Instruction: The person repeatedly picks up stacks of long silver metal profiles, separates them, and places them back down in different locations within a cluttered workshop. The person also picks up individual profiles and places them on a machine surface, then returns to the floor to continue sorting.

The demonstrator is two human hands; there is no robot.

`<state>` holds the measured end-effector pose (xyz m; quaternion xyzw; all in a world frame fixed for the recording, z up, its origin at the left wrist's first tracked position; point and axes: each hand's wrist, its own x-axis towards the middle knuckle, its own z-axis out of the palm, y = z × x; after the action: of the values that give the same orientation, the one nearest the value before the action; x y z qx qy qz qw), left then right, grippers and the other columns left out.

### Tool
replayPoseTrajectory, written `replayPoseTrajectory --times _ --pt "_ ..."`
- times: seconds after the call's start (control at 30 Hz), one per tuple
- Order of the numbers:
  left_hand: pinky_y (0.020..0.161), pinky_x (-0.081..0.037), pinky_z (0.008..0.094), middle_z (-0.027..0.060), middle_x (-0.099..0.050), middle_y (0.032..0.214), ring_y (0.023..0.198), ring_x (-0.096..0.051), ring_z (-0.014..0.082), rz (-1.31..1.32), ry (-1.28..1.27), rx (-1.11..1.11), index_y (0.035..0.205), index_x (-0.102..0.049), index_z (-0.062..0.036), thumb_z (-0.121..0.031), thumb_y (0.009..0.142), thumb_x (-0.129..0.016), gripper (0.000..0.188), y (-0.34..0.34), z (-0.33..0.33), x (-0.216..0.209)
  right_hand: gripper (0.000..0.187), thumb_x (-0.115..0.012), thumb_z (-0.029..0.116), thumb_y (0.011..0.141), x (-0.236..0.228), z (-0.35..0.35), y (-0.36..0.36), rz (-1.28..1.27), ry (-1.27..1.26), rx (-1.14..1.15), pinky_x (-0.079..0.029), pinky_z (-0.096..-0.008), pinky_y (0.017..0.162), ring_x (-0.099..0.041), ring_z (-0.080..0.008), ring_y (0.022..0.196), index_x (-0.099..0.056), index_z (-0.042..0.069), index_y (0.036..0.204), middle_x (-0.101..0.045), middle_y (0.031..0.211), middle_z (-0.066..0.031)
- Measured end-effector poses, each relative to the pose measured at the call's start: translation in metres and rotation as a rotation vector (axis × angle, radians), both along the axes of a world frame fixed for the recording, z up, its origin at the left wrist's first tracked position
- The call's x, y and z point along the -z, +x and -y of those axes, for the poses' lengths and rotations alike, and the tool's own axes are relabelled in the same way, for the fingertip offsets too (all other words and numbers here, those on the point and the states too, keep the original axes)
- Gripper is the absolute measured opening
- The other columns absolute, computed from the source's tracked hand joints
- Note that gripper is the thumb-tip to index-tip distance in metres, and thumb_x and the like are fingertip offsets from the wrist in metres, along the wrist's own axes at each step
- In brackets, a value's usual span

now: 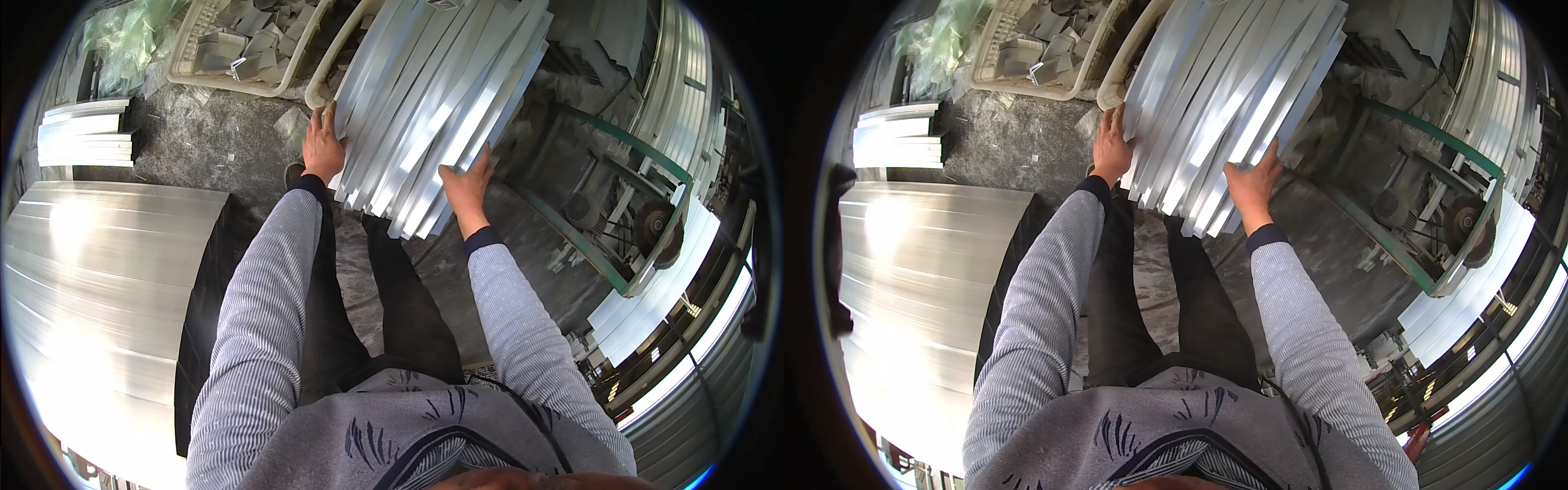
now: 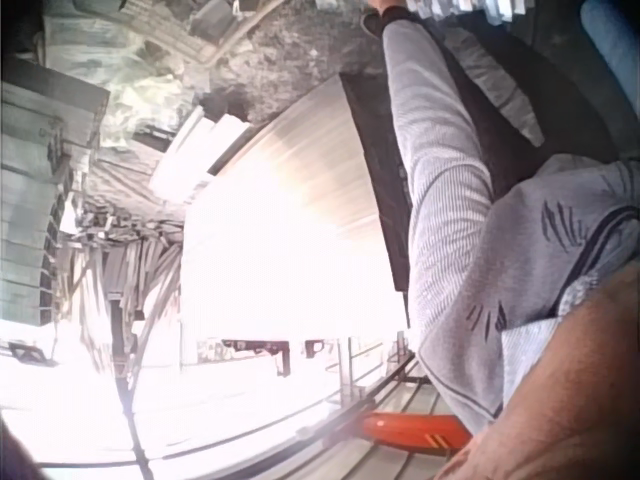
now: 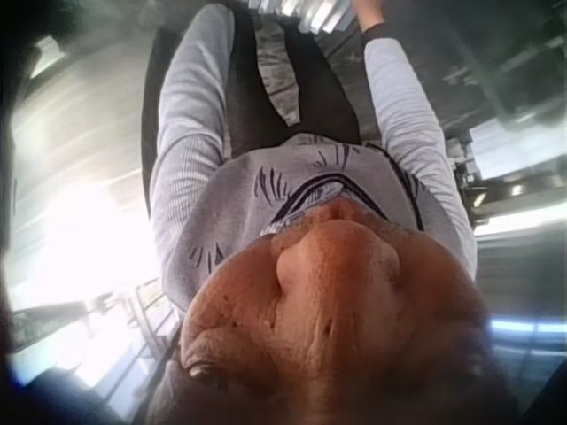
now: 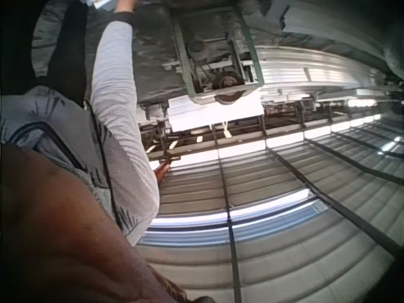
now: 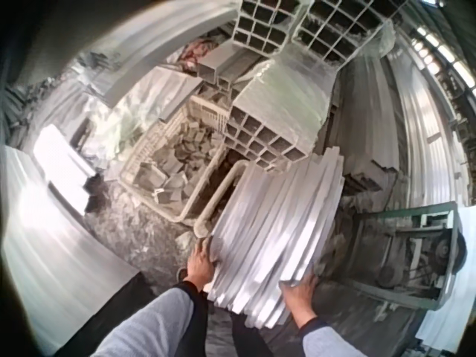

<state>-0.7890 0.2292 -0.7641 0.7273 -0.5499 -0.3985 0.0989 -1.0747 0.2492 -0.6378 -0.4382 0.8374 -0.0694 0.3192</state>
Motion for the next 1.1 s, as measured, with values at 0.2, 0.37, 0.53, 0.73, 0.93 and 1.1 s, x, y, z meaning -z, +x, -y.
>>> replayPoseTrajectory --times 0.2,0.37,0.53,0.73,0.93,1.1 --pt "0.12 -0.048 0.0467 0.0142 -0.051 0.163 0.143 -0.055 0.0379 0.018 0.094 0.084 0.158 -0.053 -0.0162 -0.027 0.091 -0.083 0.074 0.035 -0.01 0.004 0.114 -0.083 0.025 0.08 0.007 -0.003 0.017 -0.049 -0.003 -0.047 -0.037 -0.0555 0.123 -0.036 -0.0551 0.147 -0.019 0.004 0.172 -0.027 0.161 -0.0426" --pt "0.117 -0.048 0.048 0.0147 -0.059 0.154 0.141 -0.055 0.0397 -0.023 0.06 -0.105 0.149 -0.063 -0.0108 -0.022 0.09 -0.082 0.063 0.057 -0.042 -0.013 0.103 -0.079 0.03 0.082 0.002 -0.005 0.038 -0.308 0.112 -0.296 -0.027 -0.0575 0.127 -0.03 -0.055 0.148 -0.031 0.005 0.169 -0.032 0.158 -0.0366" --pt "0.116 -0.049 0.0487 0.0192 -0.063 0.149 0.138 -0.058 0.0405 -0.032 0.256 -0.089 0.146 -0.064 -0.0072 -0.024 0.092 -0.079 0.059 0.1 -0.117 -0.04 0.095 -0.079 0.025 0.082 -0.01 -0.013 0.048 -0.324 0.043 -0.399 -0.03 -0.0566 0.125 -0.036 -0.0509 0.148 -0.038 0.004 0.165 -0.036 0.16 -0.0328" --pt "0.113 -0.052 0.0475 0.0231 -0.068 0.141 0.128 -0.067 0.0414 0.026 0.495 -0.228 0.145 -0.066 -0.0064 -0.027 0.092 -0.076 0.058 0.164 -0.209 -0.086 0.09 -0.08 0.023 0.08 -0.04 -0.046 0.055 -0.164 0.055 -0.398 -0.035 -0.0527 0.124 -0.045 -0.0505 0.143 -0.046 -0.001 0.16 -0.049 0.15 -0.0363" --pt "0.11 -0.054 0.0479 0.024 -0.073 0.134 0.126 -0.07 0.0399 -0.02 0.439 -0.309 0.142 -0.069 -0.0062 -0.028 0.092 -0.074 0.054 0.205 -0.225 -0.135 0.09 -0.081 0.025 0.079 -0.08 -0.08 0.05 -0.1 0.215 -0.348 -0.04 -0.0501 0.123 -0.051 -0.0496 0.141 -0.049 -0.002 0.158 -0.055 0.148 -0.035" --pt "0.109 -0.055 0.0473 0.0225 -0.074 0.133 0.125 -0.07 0.0404 -0.107 0.334 -0.448 0.142 -0.069 -0.0049 -0.033 0.091 -0.077 0.059 0.223 -0.195 -0.185 0.083 -0.082 0.014 0.083 -0.118 -0.054 0.065 0.23 0.284 -0.137 -0.055 -0.0374 0.075 -0.066 -0.0257 0.088 -0.05 -0.002 0.157 -0.069 0.121 -0.0174"
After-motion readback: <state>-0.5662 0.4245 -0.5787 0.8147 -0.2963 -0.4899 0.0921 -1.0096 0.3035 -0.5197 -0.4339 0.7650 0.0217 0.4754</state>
